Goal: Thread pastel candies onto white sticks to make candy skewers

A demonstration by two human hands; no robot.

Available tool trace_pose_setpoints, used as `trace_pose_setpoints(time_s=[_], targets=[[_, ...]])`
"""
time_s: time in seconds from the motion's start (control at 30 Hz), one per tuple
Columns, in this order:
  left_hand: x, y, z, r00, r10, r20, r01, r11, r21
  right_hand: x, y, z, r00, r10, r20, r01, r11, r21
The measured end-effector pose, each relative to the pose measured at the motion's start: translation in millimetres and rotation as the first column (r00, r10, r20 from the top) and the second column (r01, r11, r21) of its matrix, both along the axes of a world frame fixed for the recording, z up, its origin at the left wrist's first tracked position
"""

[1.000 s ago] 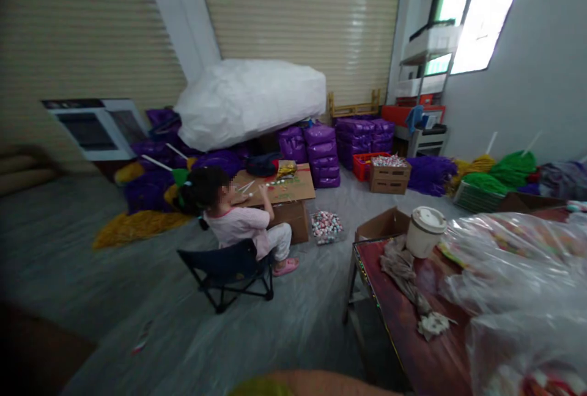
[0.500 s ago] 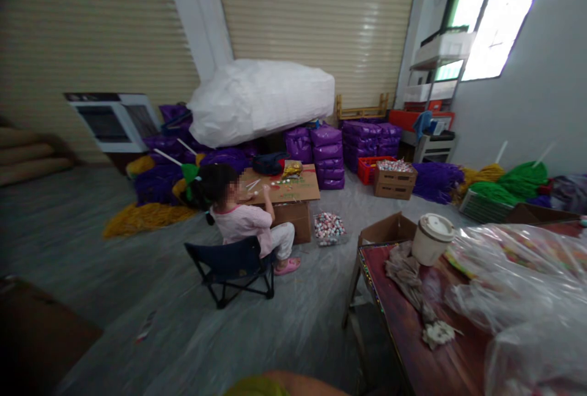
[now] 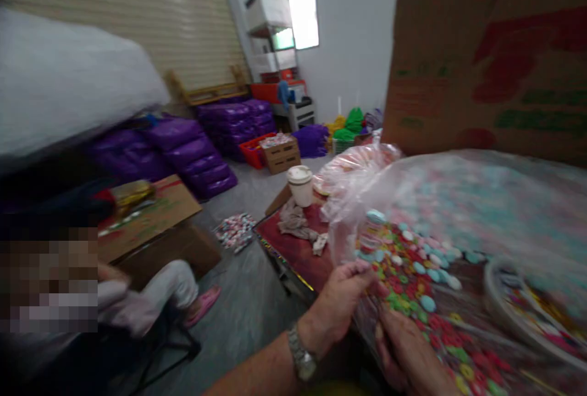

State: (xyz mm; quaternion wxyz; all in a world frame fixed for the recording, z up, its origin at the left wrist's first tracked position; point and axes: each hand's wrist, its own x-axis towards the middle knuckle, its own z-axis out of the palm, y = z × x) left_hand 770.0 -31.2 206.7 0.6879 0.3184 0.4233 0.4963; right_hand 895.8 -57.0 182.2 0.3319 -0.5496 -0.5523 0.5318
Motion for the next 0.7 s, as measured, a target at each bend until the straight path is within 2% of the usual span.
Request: trace_pose_setpoints(time_s=[0.07, 0.17, 0.23, 0.3, 0.33, 0.37, 0.4, 0.43, 0.5, 0.57, 0.63, 0.7], targets=[[3.2, 6.7, -0.2, 0.996, -0.055, -0.075, 0.060, 0.996, 0.062, 9.9, 8.0, 1.8, 0.992, -0.123, -0.022, 0.124, 0.992, 0.028], [21.1, -0.5, -8.1, 0.931, -0.321, -0.172, 0.336, 0.939, 0.068, 16.2, 13.6, 15.0, 0.983, -0.119, -0.140, 0.134, 0.985, 0.106], [34.0, -14.0, -17.5, 0.807, -0.526, -0.269, 0.551, 0.834, 0.026, 20.9, 16.0, 21.6, 0.942, -0.166, -0.292, 0.197, 0.977, 0.078], [40.2, -23.0, -25.5, 0.596, -0.695, -0.403, 0.743, 0.667, -0.050, 37.0, 17.2, 22.5, 0.814, -0.288, -0.504, 0.356, 0.933, 0.042], [41.2, -22.9, -27.9, 0.503, -0.736, -0.454, 0.794, 0.600, -0.093, 50.3, 15.3, 21.3, 0.751, -0.330, -0.572, 0.421, 0.907, 0.029], [42.0, -19.6, -28.7, 0.466, -0.740, -0.486, 0.804, 0.583, -0.117, 65.8, 10.5, 19.5, 0.710, -0.347, -0.613, 0.450, 0.893, 0.016], [43.6, -13.7, -28.1, 0.484, -0.723, -0.493, 0.781, 0.611, -0.128, 81.7, 2.7, 17.7, 0.700, -0.348, -0.623, 0.443, 0.896, -0.003], [46.9, -6.7, -25.8, 0.537, -0.696, -0.476, 0.740, 0.660, -0.130, 96.2, -7.8, 16.1, 0.709, -0.347, -0.614, 0.418, 0.908, -0.030], [59.1, 5.7, -17.6, 0.686, -0.609, -0.398, 0.627, 0.772, -0.099, 116.1, -31.7, 13.7, 0.731, -0.336, -0.594, 0.355, 0.931, -0.089], [77.3, 11.4, -7.3, 0.809, -0.535, -0.242, 0.540, 0.840, -0.052, 121.3, -51.8, 11.2, 0.765, -0.344, -0.544, 0.333, 0.935, -0.122], [97.3, 11.7, 0.8, 0.855, -0.518, -0.038, 0.516, 0.855, -0.042, 115.0, -64.1, 7.5, 0.818, -0.340, -0.465, 0.340, 0.936, -0.086], [114.6, 9.7, 3.8, 0.853, -0.513, 0.093, 0.520, 0.850, -0.081, 102.6, -70.9, 1.8, 0.860, -0.319, -0.399, 0.343, 0.939, -0.011]])
